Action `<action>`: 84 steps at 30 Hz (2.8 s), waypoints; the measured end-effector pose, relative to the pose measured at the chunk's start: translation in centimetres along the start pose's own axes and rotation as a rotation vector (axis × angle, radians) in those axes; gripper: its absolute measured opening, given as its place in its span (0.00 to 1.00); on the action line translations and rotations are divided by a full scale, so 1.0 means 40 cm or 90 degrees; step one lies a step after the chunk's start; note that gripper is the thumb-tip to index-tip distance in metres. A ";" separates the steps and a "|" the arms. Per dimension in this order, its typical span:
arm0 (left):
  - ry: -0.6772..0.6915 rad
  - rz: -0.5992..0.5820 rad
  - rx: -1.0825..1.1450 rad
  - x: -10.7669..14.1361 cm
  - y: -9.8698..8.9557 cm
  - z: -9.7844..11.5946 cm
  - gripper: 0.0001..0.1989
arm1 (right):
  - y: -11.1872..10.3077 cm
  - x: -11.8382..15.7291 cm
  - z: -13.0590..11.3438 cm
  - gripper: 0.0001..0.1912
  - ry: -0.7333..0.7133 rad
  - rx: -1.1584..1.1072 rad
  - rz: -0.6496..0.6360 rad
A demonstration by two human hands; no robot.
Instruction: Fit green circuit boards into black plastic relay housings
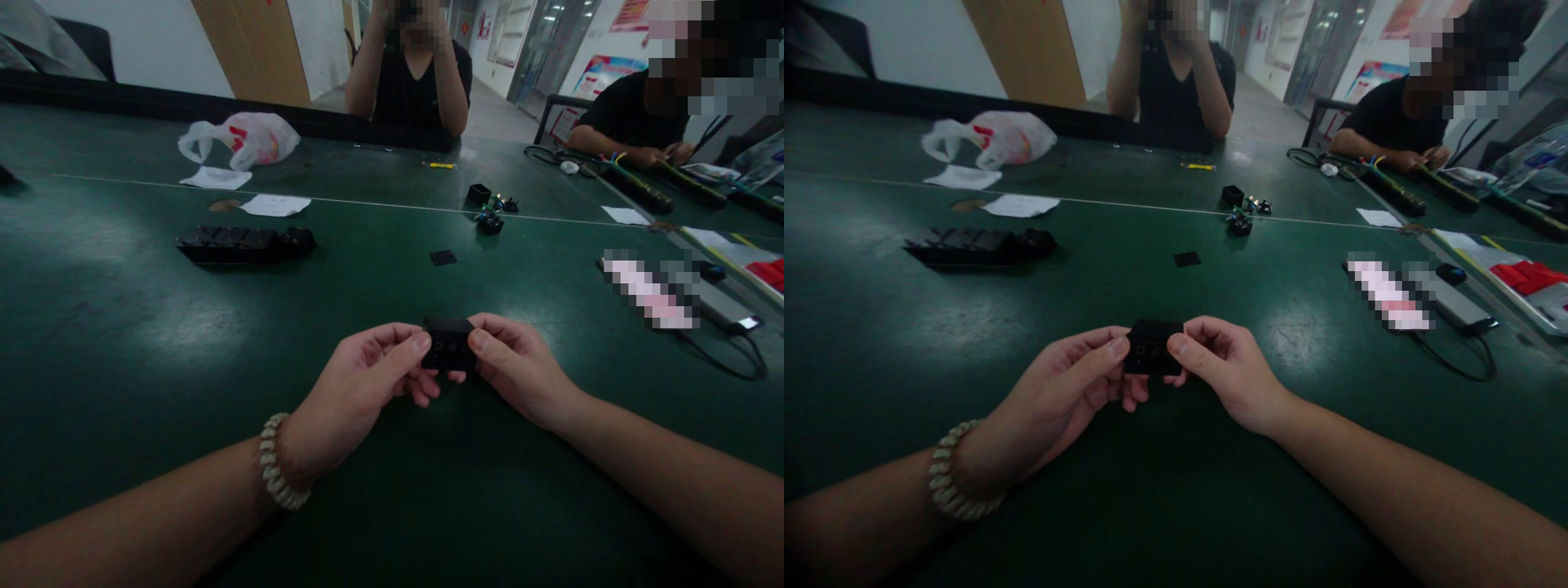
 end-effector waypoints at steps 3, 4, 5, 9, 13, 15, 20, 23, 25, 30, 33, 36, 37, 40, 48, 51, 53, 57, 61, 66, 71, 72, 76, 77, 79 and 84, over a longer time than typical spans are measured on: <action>0.010 0.003 0.023 -0.001 0.000 0.001 0.17 | -0.002 0.007 -0.005 0.19 -0.044 0.021 0.009; 0.013 0.004 0.035 -0.001 0.000 0.000 0.18 | -0.002 0.011 -0.008 0.18 -0.059 0.035 0.012; 0.017 0.009 0.047 0.000 -0.001 0.000 0.19 | 0.000 0.015 -0.011 0.17 -0.074 0.057 0.012; 0.024 0.038 0.062 0.002 -0.003 -0.001 0.19 | 0.013 0.032 -0.030 0.16 -0.175 0.177 0.000; 0.031 0.071 0.064 0.003 -0.004 0.005 0.17 | 0.026 0.042 -0.045 0.22 -0.310 0.293 0.012; 0.034 0.081 0.065 0.002 -0.005 0.007 0.16 | 0.029 0.043 -0.048 0.23 -0.350 0.338 0.017; 0.038 0.068 0.046 -0.002 -0.007 0.001 0.16 | 0.028 0.043 -0.045 0.26 -0.388 0.350 0.030; 0.042 0.061 0.033 -0.002 -0.011 -0.002 0.16 | 0.028 0.044 -0.042 0.29 -0.397 0.340 0.036; 0.045 0.059 0.024 -0.001 -0.013 -0.001 0.17 | 0.030 0.045 -0.041 0.30 -0.408 0.342 0.029; 0.048 0.067 0.004 -0.001 -0.013 0.005 0.18 | 0.029 0.051 -0.041 0.31 -0.439 0.383 0.014; 0.045 0.071 0.004 -0.002 -0.012 0.004 0.19 | 0.028 0.054 -0.042 0.31 -0.449 0.397 0.016; 0.029 0.067 0.024 -0.003 -0.011 0.000 0.22 | 0.031 0.058 -0.046 0.31 -0.470 0.405 0.015; 0.018 0.065 0.037 -0.003 -0.011 -0.001 0.23 | 0.032 0.059 -0.049 0.32 -0.478 0.406 0.016; -0.012 0.050 0.079 -0.002 -0.009 -0.003 0.26 | 0.035 0.062 -0.057 0.32 -0.504 0.411 0.022; 0.017 0.053 0.053 -0.001 -0.011 -0.002 0.21 | 0.041 0.068 -0.069 0.33 -0.555 0.446 0.017; 0.039 0.057 0.015 -0.001 -0.009 0.003 0.18 | 0.041 0.067 -0.075 0.32 -0.547 0.469 0.032; 0.048 0.057 -0.002 -0.001 -0.008 0.005 0.18 | 0.042 0.065 -0.079 0.31 -0.544 0.495 0.045; 0.066 0.044 -0.005 -0.001 -0.009 0.006 0.21 | 0.040 0.057 -0.085 0.26 -0.529 0.540 0.066; 0.061 0.037 -0.012 -0.001 -0.012 0.000 0.23 | 0.036 0.051 -0.085 0.24 -0.497 0.536 0.070; 0.083 0.048 -0.046 -0.002 -0.019 0.001 0.21 | 0.035 0.050 -0.088 0.19 -0.478 0.488 0.059; 0.092 0.045 -0.060 -0.003 -0.017 0.001 0.20 | 0.037 0.051 -0.090 0.17 -0.483 0.485 0.071; 0.090 0.044 -0.062 -0.003 -0.017 0.001 0.20 | 0.037 0.051 -0.089 0.17 -0.482 0.487 0.072; 0.091 0.045 -0.063 -0.002 -0.017 0.001 0.20 | 0.035 0.049 -0.088 0.16 -0.482 0.484 0.070; 0.089 0.045 -0.064 -0.001 -0.018 0.001 0.20 | 0.033 0.049 -0.088 0.16 -0.479 0.482 0.071; 0.086 0.041 -0.071 0.000 -0.019 0.001 0.21 | 0.030 0.047 -0.088 0.16 -0.471 0.477 0.073; 0.070 0.046 -0.100 -0.002 -0.026 -0.004 0.22 | 0.025 0.043 -0.082 0.16 -0.437 0.447 0.063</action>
Point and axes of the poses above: each hand's wrist, its own x-axis away from the middle knuckle, its own y-axis out of the palm, z = x × y, the point moved 4 cm from there along -x, towards the middle knuckle, and after that the axes turned 3 degrees about z, right-handed, at the moved point
